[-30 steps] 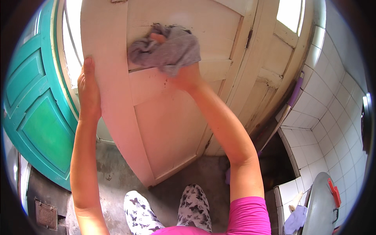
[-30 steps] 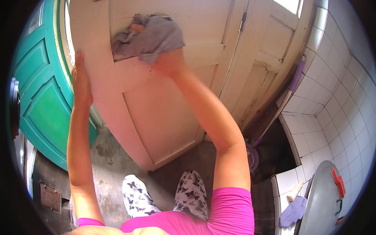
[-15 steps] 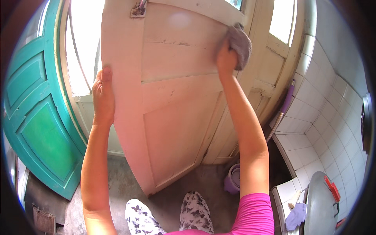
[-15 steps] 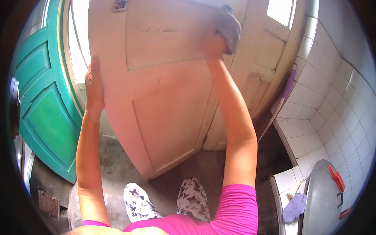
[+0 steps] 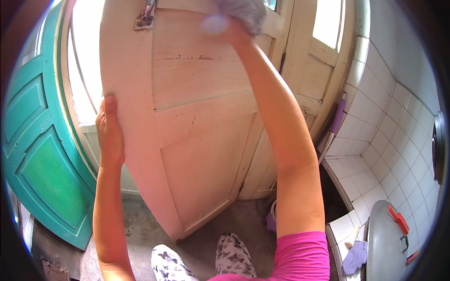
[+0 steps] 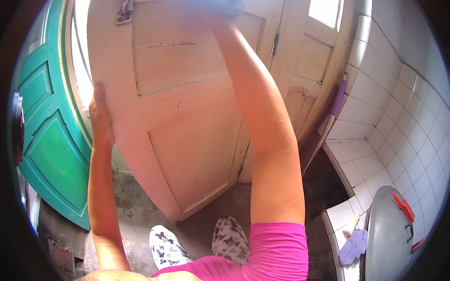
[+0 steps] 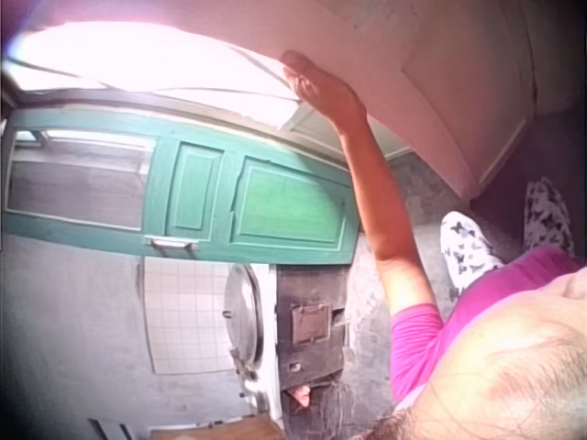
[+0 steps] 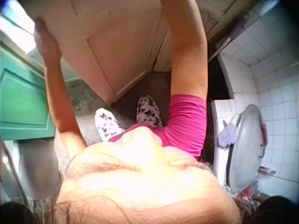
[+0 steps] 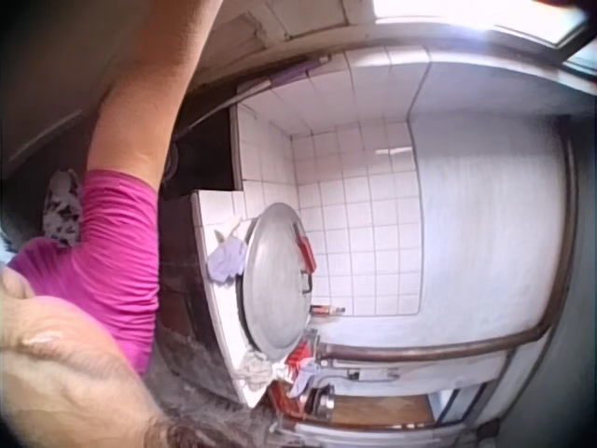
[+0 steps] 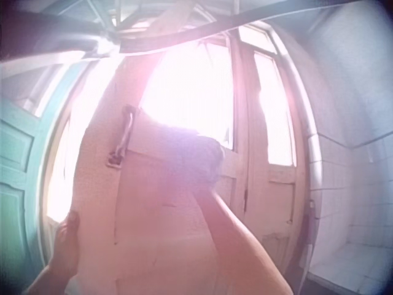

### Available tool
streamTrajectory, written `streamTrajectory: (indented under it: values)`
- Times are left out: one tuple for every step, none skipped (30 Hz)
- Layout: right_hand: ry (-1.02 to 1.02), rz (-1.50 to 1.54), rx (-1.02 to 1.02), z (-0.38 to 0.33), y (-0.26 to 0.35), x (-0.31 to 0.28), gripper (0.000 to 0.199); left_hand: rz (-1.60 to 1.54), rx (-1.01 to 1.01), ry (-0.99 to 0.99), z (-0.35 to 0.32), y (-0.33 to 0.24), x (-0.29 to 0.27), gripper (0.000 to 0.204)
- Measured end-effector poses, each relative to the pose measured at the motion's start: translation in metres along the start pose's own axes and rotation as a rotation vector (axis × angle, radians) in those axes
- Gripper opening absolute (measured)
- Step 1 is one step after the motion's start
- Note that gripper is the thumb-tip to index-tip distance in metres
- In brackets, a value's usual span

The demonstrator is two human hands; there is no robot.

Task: The person wipes the glass and frame of a green door with a cloth, then wipes the surface of a white door. The person uses a cloth to clean both doors systematically.

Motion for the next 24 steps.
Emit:
streamTrajectory:
  values:
    - [-0.011,-0.069,0.04,-0.002,-0.026,-0.007,0.041,0.005,0.007,0.005,-0.001,0.0,0.002,0.079]
    - [-0.013,-0.128,0.083,-0.005,-0.051,-0.011,0.04,0.016,0.018,0.005,-0.001,-0.003,0.0,0.08]
    - [-0.01,-0.186,0.149,-0.008,-0.078,-0.016,0.04,0.023,0.03,0.004,-0.001,-0.005,-0.001,0.08]
    - [0.003,-0.25,0.219,-0.012,-0.107,-0.023,0.04,0.011,0.02,-0.002,-0.002,-0.002,0.001,0.081]
    - [0.024,-0.296,0.307,-0.017,-0.134,-0.028,0.039,0.004,0.014,-0.011,-0.002,-0.001,0.002,0.081]
    - [0.049,-0.338,0.394,-0.021,-0.157,-0.033,0.039,-0.003,0.008,-0.022,-0.002,-0.001,0.001,0.081]
    - [0.081,-0.355,0.481,-0.026,-0.175,-0.035,0.038,0.003,0.012,-0.033,-0.002,-0.002,-0.001,0.082]
    - [0.112,-0.366,0.561,-0.028,-0.191,-0.035,0.038,0.008,0.015,-0.045,-0.002,-0.002,-0.004,0.083]
    - [0.147,-0.372,0.626,-0.03,-0.202,-0.037,0.038,0.011,0.017,-0.051,-0.001,-0.001,-0.002,0.084]
    - [0.181,-0.372,0.672,-0.029,-0.21,-0.036,0.038,0.0,0.005,-0.05,0.0,0.002,-0.002,0.081]
    - [0.209,-0.377,0.7,-0.027,-0.217,-0.036,0.037,-0.013,-0.008,-0.049,0.001,0.005,-0.003,0.079]
    - [0.24,-0.378,0.719,-0.025,-0.22,-0.032,0.037,-0.015,-0.02,-0.047,0.002,0.006,-0.005,0.076]
    - [0.266,-0.393,0.721,-0.025,-0.22,-0.03,0.037,-0.004,-0.022,-0.058,0.002,0.005,-0.005,0.077]
    - [0.281,-0.423,0.711,-0.024,-0.221,-0.03,0.037,0.006,-0.024,-0.07,0.003,0.003,-0.005,0.078]
    - [0.305,-0.447,0.697,-0.03,-0.218,-0.026,0.037,0.017,-0.036,-0.081,0.002,0.004,-0.006,0.079]
    - [0.324,-0.486,0.669,-0.034,-0.216,-0.024,0.036,0.005,-0.049,-0.077,0.002,0.006,-0.007,0.08]
    - [0.351,-0.539,0.634,-0.037,-0.214,-0.023,0.036,-0.007,-0.063,-0.072,0.003,0.009,-0.008,0.081]
    - [0.38,-0.587,0.593,-0.042,-0.208,-0.023,0.036,-0.016,-0.072,-0.066,0.004,0.01,-0.009,0.082]
    - [0.418,-0.64,0.55,-0.049,-0.202,-0.021,0.036,-0.009,-0.063,-0.092,0.002,0.006,-0.008,0.084]
    - [0.462,-0.696,0.498,-0.059,-0.195,-0.019,0.036,-0.007,-0.064,-0.091,0.003,0.008,-0.011,0.085]
    - [0.503,-0.735,0.45,-0.068,-0.184,-0.016,0.036,0.0,-0.061,-0.091,0.008,0.006,-0.018,0.086]
    - [0.534,-0.776,0.392,-0.077,-0.177,-0.013,0.036,-0.005,-0.064,-0.088,0.009,0.008,-0.019,0.087]
    - [0.478,-0.749,0.361,-0.087,-0.168,-0.015,0.036,-0.024,-0.052,-0.097,0.007,0.008,-0.018,0.088]
    - [0.404,-0.704,0.323,-0.1,-0.159,-0.022,0.036,-0.027,-0.06,-0.102,0.006,0.01,-0.016,0.088]
Point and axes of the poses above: each hand's wrist, its own z-axis towards the middle knuckle, its own x-axis out of the palm, y = z × x, the point moved 9 cm from there along z, towards the middle knuckle, and after that the axes turned 14 degrees about -z, right-handed, at the moved point
